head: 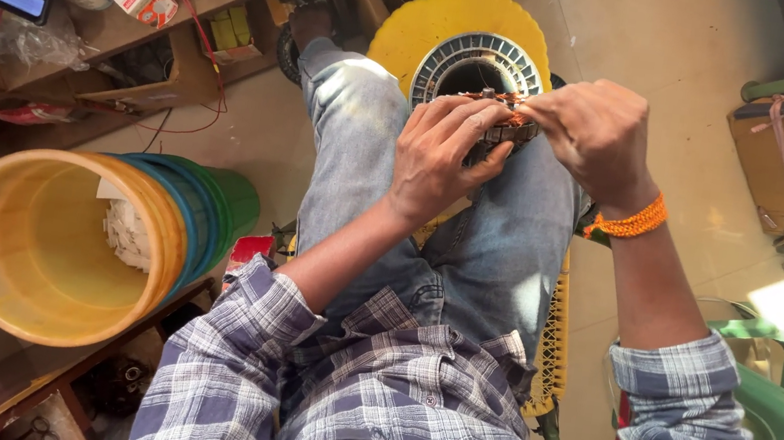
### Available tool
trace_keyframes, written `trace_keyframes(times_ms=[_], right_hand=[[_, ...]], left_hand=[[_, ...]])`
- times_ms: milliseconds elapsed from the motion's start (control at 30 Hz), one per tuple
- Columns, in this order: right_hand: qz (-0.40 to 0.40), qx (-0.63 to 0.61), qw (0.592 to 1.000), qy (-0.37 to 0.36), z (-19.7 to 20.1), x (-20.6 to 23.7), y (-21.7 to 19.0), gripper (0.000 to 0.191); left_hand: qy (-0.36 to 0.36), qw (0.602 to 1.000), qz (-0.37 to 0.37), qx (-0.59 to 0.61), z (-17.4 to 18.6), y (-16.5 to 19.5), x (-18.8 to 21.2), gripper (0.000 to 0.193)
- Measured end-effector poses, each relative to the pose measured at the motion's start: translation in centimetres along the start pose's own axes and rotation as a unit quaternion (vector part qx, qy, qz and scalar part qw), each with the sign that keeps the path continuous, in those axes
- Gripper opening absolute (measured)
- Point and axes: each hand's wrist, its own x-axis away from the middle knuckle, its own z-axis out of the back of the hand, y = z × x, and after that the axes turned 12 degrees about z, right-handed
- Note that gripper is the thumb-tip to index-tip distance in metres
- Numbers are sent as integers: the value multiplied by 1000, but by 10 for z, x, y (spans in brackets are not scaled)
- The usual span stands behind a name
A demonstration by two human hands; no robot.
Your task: The person sits in a reclined chair with an electric motor armature on their lap and works on its copper windings by hand, pressing and tucking the copper wires around the commutator and turning the armature to reach different sections.
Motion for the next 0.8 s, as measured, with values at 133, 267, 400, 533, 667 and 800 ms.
trace_keyframes(times_ms=[133, 267, 400, 533, 667, 800], right_hand=[[21, -28, 999, 6, -6, -8, 4, 13], [6, -66, 997, 30, -13, -7, 9, 16], [-52, -91, 994, 37, -16, -8, 12, 22], [-139, -174, 974, 28, -9, -15, 2, 17], [-202, -184, 962, 16, -1, -21, -27, 14], [-228, -151, 961, 53, -12, -16, -70, 11]], left_hand=[[-5, 997, 80, 22, -1, 14, 1, 38], [-33, 970, 184, 155, -5, 18, -9, 43], [-125, 877, 304, 350, -12, 5, -27, 80], [-244, 783, 310, 481, -6, -20, -42, 90], [-338, 790, 226, 460, 15, -45, -53, 88], [-388, 789, 150, 452, 26, -51, -62, 79]])
